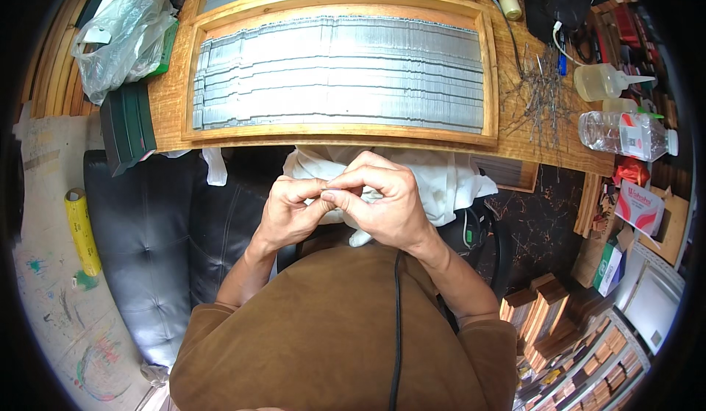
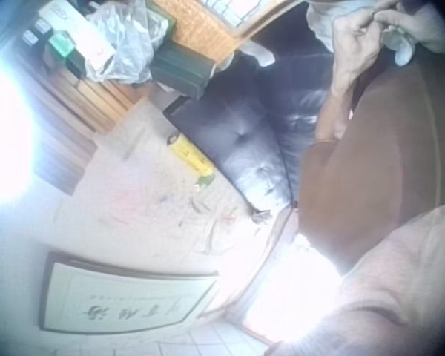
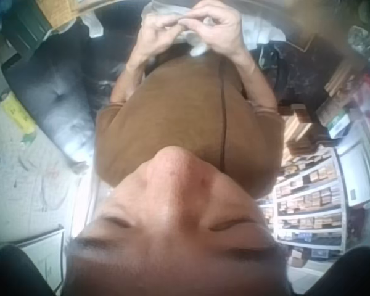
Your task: The person repeatedly picks up small metal strips from a wooden tray, wipes them with a white cloth, and places them back into the tray. The person handles the strips one at a time, rotating and inspecting them before returning them to the tray.
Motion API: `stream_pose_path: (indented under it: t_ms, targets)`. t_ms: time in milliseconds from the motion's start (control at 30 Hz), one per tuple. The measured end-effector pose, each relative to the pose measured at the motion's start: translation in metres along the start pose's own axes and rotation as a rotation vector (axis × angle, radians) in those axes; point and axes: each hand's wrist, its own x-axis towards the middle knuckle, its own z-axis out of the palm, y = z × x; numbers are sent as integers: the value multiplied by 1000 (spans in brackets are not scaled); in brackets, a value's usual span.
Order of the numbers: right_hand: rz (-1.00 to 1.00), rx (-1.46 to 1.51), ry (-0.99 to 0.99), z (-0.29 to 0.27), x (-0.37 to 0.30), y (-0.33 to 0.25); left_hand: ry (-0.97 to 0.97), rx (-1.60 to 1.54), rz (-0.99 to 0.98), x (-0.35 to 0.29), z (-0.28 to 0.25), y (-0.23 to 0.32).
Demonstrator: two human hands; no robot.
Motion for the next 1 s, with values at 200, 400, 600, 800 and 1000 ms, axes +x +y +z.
stream_pose_path:
  t_ms: [200,400,600,800,1000]
  targets:
    - [-17,22,13,2,0,3,14,-12,-18,-1,1,3]
    - [-44,10,0,0,1,3,10,-17,-20,-1,1,7]
    - [-68,-70,-7,-1,3,-5,26,-75,-3,-1,5,2]
    - [-106,-148,1,0,3,-9,25,-76,-22,-2,5,5]
    - [-79,-145,116,-14,2,-22,71,-159,-32,6,10,16]
